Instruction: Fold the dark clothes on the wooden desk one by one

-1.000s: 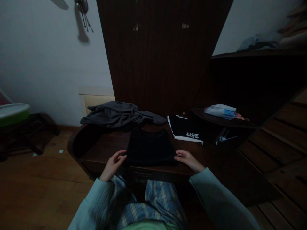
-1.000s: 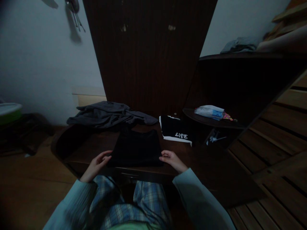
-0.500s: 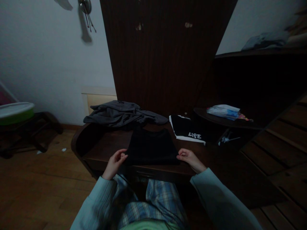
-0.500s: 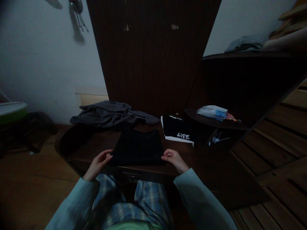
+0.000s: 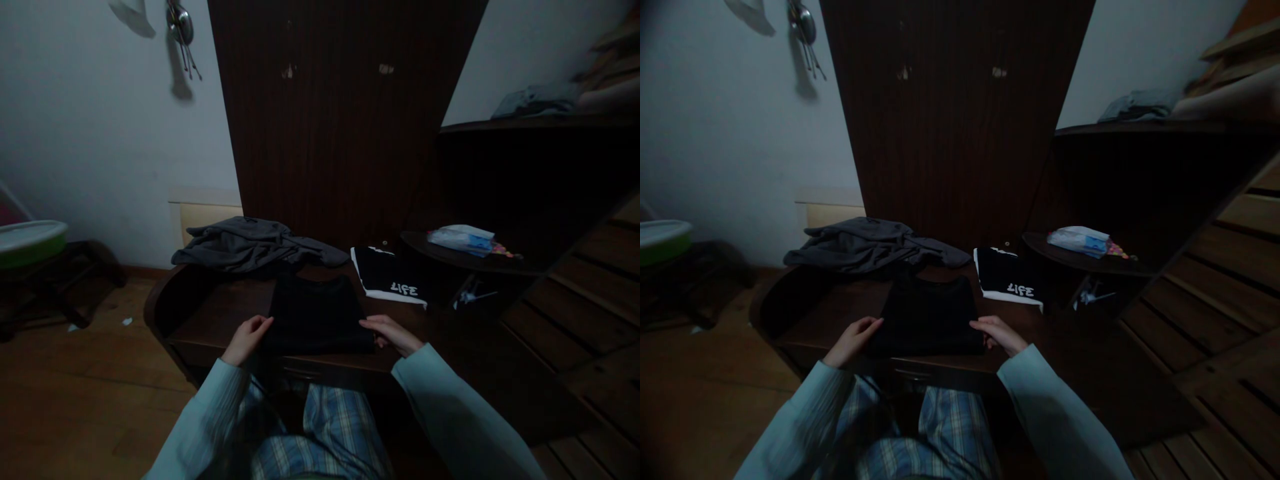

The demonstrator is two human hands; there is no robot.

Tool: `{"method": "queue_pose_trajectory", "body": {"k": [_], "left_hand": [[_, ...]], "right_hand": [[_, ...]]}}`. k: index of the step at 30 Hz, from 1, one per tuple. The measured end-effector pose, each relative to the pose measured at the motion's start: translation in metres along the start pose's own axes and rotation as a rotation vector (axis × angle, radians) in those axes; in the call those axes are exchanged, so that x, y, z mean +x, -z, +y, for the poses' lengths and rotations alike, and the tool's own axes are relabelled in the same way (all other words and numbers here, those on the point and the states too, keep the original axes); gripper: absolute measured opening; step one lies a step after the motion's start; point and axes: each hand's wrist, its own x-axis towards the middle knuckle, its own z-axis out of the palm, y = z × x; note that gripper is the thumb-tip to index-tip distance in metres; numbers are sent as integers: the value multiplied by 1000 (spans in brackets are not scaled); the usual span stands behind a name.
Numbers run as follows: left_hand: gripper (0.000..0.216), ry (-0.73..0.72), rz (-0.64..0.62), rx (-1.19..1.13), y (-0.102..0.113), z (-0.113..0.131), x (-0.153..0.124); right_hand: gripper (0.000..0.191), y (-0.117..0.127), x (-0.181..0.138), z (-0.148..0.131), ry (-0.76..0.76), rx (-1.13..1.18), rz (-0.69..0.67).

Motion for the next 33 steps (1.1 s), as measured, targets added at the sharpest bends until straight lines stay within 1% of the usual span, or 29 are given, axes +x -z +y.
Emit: {"method": "queue_pose_trajectory", "body": {"k": [3,5,9,12,14,16,18,21,23,25,27,28,30,31,33], "left_hand": [[37,-42,51,18,-5,-5,4],[35,-53,80,36,-6,-8,4],[32,-69,118,86,-5,-8,2],[33,-62,111,91,-3,-7,-1],[35,-46,74,71,-1,-5,-1],[38,-21,2,48,3,-3,2],[42,8,-78,33,7,0,10],[46,45,-138,-3,13,5,34],[46,67,-149,-41,13,8,56],[43,74,-103,-54,9,10,78],[37,45,11,-45,2,11,96],[35,24,64,-39,-2,10,102],[30,-27,141,-34,-9,7,109],[28,-52,170,-33,-12,5,111],[26,-101,210,-32,-15,0,110]], "right_hand": [[37,2,4,3,33,-26,-21],[37,3,5,5,69,-42,-12],[40,1,8,11,101,-67,23],[42,-3,8,11,84,-72,87],[42,-4,6,9,64,-75,113],[40,-4,5,4,43,-52,114],[35,-2,6,-3,24,12,147],[27,1,19,-14,42,95,278],[25,1,34,-20,99,64,358],[30,-1,51,-22,170,-44,426],[35,-3,68,-22,253,-164,500],[33,-5,75,-21,297,-207,537],[22,-6,86,-17,371,-250,586],[19,-6,90,-14,393,-258,592],[18,-5,94,-10,414,-276,585]]}}
